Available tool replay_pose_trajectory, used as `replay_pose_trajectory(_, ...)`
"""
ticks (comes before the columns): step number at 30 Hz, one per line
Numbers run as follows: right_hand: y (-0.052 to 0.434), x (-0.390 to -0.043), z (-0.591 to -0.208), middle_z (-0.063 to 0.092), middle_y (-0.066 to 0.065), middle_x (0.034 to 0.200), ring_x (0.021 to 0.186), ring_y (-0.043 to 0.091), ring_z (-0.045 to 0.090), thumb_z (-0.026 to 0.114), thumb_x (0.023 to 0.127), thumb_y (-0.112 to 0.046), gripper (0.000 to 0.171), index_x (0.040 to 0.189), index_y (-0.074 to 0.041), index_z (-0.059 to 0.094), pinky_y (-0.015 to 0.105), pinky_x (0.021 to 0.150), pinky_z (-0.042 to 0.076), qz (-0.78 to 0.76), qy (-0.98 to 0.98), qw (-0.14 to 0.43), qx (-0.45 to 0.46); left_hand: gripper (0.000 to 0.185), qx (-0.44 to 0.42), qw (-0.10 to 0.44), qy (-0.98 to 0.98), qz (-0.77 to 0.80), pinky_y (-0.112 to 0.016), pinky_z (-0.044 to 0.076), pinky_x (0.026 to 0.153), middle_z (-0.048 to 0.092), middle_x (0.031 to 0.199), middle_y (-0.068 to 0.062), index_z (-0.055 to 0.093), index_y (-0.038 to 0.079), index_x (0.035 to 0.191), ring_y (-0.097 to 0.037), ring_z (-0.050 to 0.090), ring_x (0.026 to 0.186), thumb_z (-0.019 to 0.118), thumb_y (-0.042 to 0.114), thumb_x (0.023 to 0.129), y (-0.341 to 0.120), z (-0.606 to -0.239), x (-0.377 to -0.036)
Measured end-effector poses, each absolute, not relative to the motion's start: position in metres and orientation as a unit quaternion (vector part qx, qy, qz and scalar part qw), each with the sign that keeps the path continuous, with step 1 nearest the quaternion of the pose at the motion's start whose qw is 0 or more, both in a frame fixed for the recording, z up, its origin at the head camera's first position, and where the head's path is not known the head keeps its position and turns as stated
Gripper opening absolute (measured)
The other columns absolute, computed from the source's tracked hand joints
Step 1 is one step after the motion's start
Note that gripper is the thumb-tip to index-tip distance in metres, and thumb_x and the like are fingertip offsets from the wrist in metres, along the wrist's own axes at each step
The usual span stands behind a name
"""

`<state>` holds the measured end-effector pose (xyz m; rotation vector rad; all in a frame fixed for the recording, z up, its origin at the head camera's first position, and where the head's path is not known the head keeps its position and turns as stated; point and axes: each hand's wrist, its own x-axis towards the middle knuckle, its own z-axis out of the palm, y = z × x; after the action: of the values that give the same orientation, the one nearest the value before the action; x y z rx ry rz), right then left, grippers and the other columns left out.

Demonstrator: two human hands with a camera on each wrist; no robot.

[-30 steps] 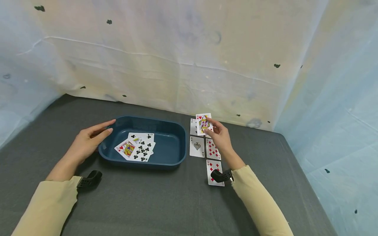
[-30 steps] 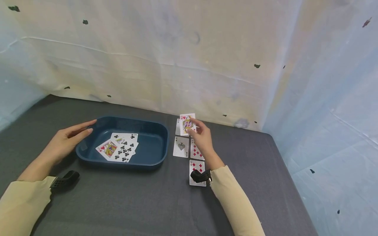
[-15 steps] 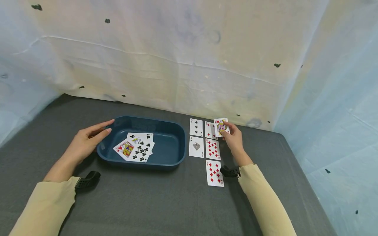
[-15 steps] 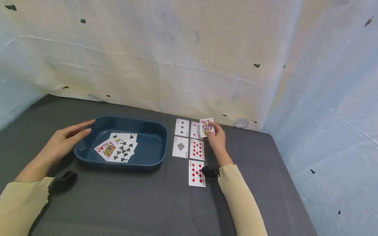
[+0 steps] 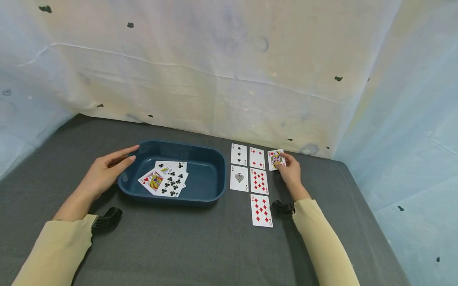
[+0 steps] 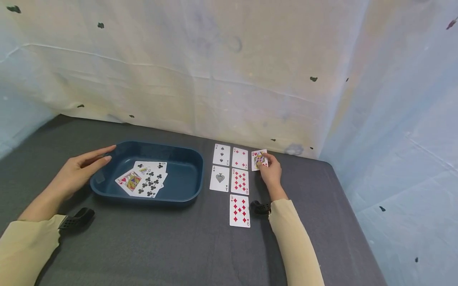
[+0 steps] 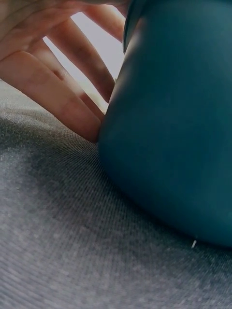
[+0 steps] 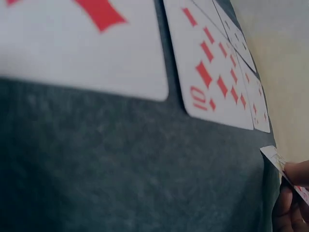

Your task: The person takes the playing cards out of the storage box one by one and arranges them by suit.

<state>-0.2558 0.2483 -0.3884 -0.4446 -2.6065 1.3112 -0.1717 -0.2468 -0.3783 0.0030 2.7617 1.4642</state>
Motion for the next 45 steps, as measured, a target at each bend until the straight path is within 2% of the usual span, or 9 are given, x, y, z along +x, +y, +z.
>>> replay_pose_trajectory(6, 0.25, -0.257, -0.39, 0.054, 0.023, 0.132, 0.112, 0.032, 0.052, 0.064, 0.089, -0.012, 0.047, 0.134, -0.001, 0.054, 0.043, 0.093, 0.041, 0.381, -0.908, 0.084, -0.152, 0.059, 0.003, 0.001, 0.887, 0.462, -0.027, 0.043, 0.062, 0.042, 0.143, -0.022, 0.036, 0.025, 0.149, -0.03, 0.047, 0.098, 0.043, 0.054, 0.098, -0.246, -0.379, -0.171)
replay_pose_trajectory(13, 0.247, -0.256, -0.393, 0.054, 0.027, 0.125, 0.116, 0.038, 0.049, 0.066, 0.086, -0.014, 0.041, 0.123, 0.004, 0.062, 0.048, 0.098, 0.036, 0.323, -0.93, 0.108, -0.136, 0.059, 0.002, -0.006, 0.888, 0.459, -0.028, 0.04, 0.059, 0.047, 0.133, -0.018, 0.037, 0.026, 0.149, -0.023, 0.047, 0.084, 0.043, 0.054, 0.097, -0.247, -0.38, -0.172)
replay_pose_trajectory(17, 0.242, -0.254, -0.391, 0.052, 0.026, 0.126, 0.12, 0.039, 0.043, 0.066, 0.085, -0.014, 0.042, 0.124, 0.002, 0.062, 0.049, 0.102, 0.032, 0.327, -0.928, 0.116, -0.138, 0.059, 0.003, -0.003, 0.887, 0.461, -0.028, 0.042, 0.06, 0.046, 0.136, -0.019, 0.037, 0.026, 0.149, -0.025, 0.047, 0.089, 0.043, 0.054, 0.097, -0.247, -0.38, -0.172)
replay_pose_trajectory(20, 0.237, -0.252, -0.389, 0.047, 0.026, 0.131, 0.123, 0.039, 0.041, 0.066, 0.087, -0.014, 0.042, 0.125, 0.001, 0.061, 0.05, 0.103, 0.033, 0.348, -0.92, 0.116, -0.135, 0.059, 0.002, -0.001, 0.887, 0.461, -0.028, 0.042, 0.061, 0.044, 0.139, -0.02, 0.036, 0.026, 0.149, -0.029, 0.046, 0.095, 0.042, 0.054, 0.097, -0.246, -0.38, -0.172)
replay_pose_trajectory(25, 0.22, -0.25, -0.382, 0.043, 0.022, 0.135, 0.122, 0.037, 0.045, 0.067, 0.089, -0.017, 0.038, 0.123, -0.002, 0.062, 0.05, 0.098, 0.039, 0.396, -0.903, 0.115, -0.121, 0.06, 0.0, -0.002, 0.886, 0.464, -0.028, 0.042, 0.061, 0.044, 0.136, -0.02, 0.036, 0.025, 0.149, -0.028, 0.046, 0.093, 0.042, 0.054, 0.097, -0.246, -0.38, -0.172)
replay_pose_trajectory(31, 0.192, -0.245, -0.371, 0.048, 0.017, 0.133, 0.121, 0.033, 0.046, 0.068, 0.088, -0.019, 0.038, 0.122, -0.004, 0.063, 0.05, 0.097, 0.039, 0.426, -0.893, 0.112, -0.093, 0.058, 0.011, -0.01, 0.886, 0.463, -0.027, 0.041, 0.06, 0.047, 0.134, -0.019, 0.038, 0.024, 0.148, -0.026, 0.046, 0.088, 0.043, 0.052, 0.098, -0.247, -0.378, -0.17)
replay_pose_trajectory(39, 0.15, -0.237, -0.357, 0.054, 0.015, 0.129, 0.119, 0.033, 0.051, 0.072, 0.086, -0.018, 0.036, 0.118, -0.004, 0.066, 0.048, 0.091, 0.044, 0.467, -0.876, 0.111, -0.037, 0.059, 0.013, -0.005, 0.884, 0.467, -0.028, 0.039, 0.069, 0.042, 0.144, -0.023, 0.038, 0.024, 0.149, -0.031, 0.044, 0.104, 0.043, 0.053, 0.098, -0.247, -0.377, -0.17)
replay_pose_trajectory(45, 0.123, -0.229, -0.347, 0.058, 0.014, 0.126, 0.116, 0.033, 0.051, 0.072, 0.085, -0.016, 0.035, 0.117, -0.003, 0.066, 0.047, 0.093, 0.042, 0.507, -0.857, 0.099, 0.002, 0.059, 0.013, -0.002, 0.882, 0.471, -0.026, 0.044, 0.067, 0.043, 0.142, -0.023, 0.038, 0.023, 0.148, -0.03, 0.047, 0.103, 0.043, 0.053, 0.098, -0.247, -0.377, -0.17)
